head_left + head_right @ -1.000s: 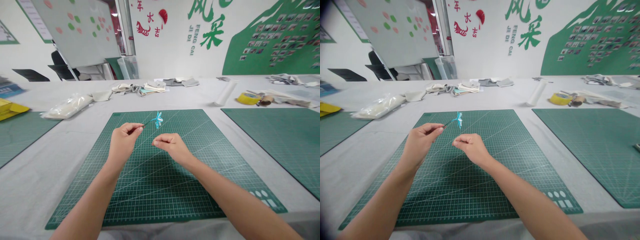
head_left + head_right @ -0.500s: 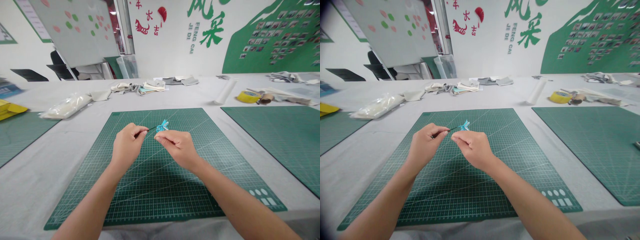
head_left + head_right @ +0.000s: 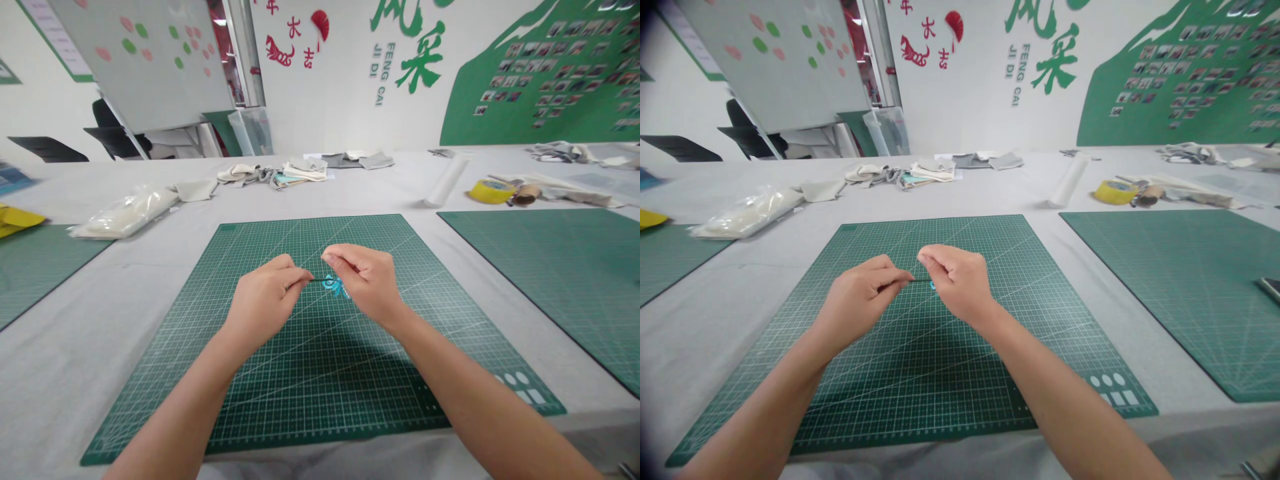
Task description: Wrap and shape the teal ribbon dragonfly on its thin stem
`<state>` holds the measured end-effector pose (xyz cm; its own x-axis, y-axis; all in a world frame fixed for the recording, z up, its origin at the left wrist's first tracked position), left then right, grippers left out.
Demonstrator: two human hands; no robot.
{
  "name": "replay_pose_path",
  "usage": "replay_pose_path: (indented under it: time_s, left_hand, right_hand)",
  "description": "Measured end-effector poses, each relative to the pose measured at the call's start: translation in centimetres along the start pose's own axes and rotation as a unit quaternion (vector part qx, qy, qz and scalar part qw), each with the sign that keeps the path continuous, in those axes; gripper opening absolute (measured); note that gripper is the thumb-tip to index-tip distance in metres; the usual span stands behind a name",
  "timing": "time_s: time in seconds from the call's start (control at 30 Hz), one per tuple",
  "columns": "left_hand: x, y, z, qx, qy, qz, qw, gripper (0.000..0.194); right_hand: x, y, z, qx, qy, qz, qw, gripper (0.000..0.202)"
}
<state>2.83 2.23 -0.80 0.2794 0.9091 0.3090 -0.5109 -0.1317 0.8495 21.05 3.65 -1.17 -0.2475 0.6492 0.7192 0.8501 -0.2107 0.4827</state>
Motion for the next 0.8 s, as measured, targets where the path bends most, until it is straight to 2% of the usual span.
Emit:
replay_pose_path:
  time_s: [0.27,0.5,0.67,0.8]
  left_hand:
    - [-0.1,0.3,0.3,-0.006,-0.042,-0.039,0.998,0.022]
    - [0.0,0.5,0.3,-0.082,-0.051,-0.062,0.993,0.021]
    - [0.2,0.9,0.4,-0.175,-0.047,-0.064,0.981,0.017]
    - [0.3,1.2,0.1,-0.224,0.001,-0.035,0.974,0.013]
  right_hand:
    - [0.2,-0.2,1.6,0.024,-0.044,-0.021,0.999,0.02]
    - [0.6,-0.2,2.6,0.102,-0.108,-0.043,0.988,0.015]
    - [0.9,-0.6,4.0,0.253,-0.228,-0.096,0.935,0.012]
    - [0.6,-1.6,4.2,0.333,-0.3,-0.112,0.887,0.014]
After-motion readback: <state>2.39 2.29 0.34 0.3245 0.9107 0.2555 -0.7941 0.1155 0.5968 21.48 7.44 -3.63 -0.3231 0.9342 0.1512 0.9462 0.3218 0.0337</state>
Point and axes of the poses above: each hand's wrist, its own x-axis towards the middle knuckle, its own y-axis out of the back of the hand, z = x × y, the point moved 1 cm from there along x, towards the middle knuckle, and after that the axes turned 6 degrees about y, right-handed, at the moved point
